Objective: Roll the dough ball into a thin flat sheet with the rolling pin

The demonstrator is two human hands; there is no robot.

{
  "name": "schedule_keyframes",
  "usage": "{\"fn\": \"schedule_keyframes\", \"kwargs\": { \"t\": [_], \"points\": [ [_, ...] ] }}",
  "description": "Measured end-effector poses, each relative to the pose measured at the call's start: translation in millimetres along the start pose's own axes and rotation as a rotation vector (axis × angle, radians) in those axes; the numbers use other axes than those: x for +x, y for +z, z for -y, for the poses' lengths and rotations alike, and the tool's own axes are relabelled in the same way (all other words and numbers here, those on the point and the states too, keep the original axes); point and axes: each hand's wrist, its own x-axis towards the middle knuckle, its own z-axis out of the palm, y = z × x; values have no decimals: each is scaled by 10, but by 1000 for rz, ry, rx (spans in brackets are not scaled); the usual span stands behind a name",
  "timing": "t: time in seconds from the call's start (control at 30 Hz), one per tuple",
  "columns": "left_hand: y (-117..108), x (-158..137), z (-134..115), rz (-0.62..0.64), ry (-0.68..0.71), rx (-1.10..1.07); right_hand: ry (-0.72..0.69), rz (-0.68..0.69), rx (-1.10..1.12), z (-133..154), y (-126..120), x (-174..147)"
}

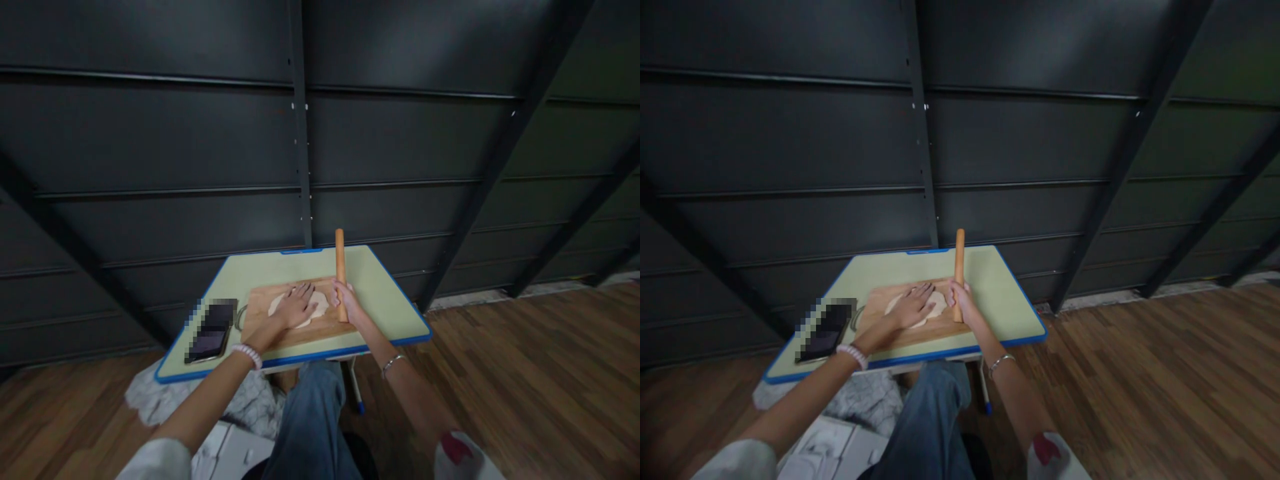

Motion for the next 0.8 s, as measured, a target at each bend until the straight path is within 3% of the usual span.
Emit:
{"fn": "schedule_keyframes", "kwargs": {
  "t": [0.27,0.43,0.5,0.73,0.8],
  "points": [
    [-10,-320,-75,-66,74,-14,-18,-19,-43,40,59,-54],
    [-156,-913,-82,-143,127,-257,-23,-33,-121,43,59,-66],
    [-205,-1202,-30,-209,88,-332,-22,-18,-145,49,61,-70],
    [-171,-2048,466,-649,-416,-184,-18,-14,-183,51,41,-76],
    [-158,-2171,579,-704,-566,-113,-16,-2,-186,49,30,-77]
  ]
}}
